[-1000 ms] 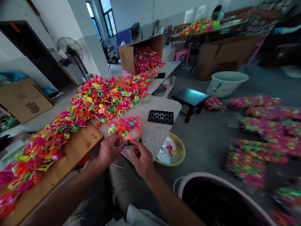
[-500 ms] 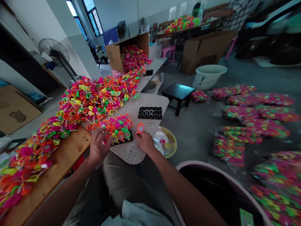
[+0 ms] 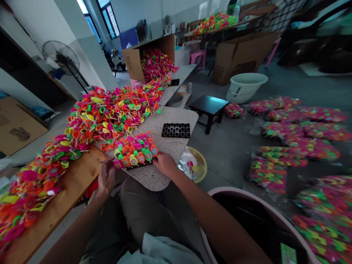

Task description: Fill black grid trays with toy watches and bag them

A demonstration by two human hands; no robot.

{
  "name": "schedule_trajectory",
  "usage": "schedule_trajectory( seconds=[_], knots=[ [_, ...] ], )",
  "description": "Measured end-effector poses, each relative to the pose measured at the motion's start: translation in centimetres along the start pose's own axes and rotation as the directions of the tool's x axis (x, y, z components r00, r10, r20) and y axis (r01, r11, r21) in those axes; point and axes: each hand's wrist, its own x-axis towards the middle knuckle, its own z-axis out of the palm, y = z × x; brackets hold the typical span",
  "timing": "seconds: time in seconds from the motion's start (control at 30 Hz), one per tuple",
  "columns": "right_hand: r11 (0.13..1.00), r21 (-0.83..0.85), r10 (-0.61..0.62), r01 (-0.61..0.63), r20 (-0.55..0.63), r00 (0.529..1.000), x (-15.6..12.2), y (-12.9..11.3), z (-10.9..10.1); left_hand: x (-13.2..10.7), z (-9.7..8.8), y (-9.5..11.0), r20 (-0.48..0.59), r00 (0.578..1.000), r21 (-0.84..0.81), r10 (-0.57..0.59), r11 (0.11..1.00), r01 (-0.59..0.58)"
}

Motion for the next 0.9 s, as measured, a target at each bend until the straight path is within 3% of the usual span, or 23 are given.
schedule_trajectory(
  seconds=[0.33, 0.53, 0.77, 0.9],
  knots=[
    [0.996, -0.062, -0.06, 0.062, 0.034, 0.998, 0.5, 0.3, 0.3, -0.6, 1.0, -0.8, 0.123, 0.986, -0.019, -0.111, 0.993, 0.114],
    [0.989, -0.033, -0.14, 0.141, 0.038, 0.989, 0.3, 1.4, 0.7, -1.0, 1.9, -2.5, 0.206, 0.966, 0.031, -0.158, 0.987, 0.155],
    [0.987, -0.085, -0.132, 0.134, 0.032, 0.991, 0.2, 1.3, 0.9, -0.9, 2.4, -4.2, 0.242, 0.964, 0.125, -0.109, 0.989, 0.081],
    [0.986, -0.089, -0.145, 0.142, -0.034, 0.989, -0.4, 1.4, 1.8, -0.9, 2.4, -4.5, 0.237, 0.971, 0.147, -0.037, 0.989, 0.001]
  ],
)
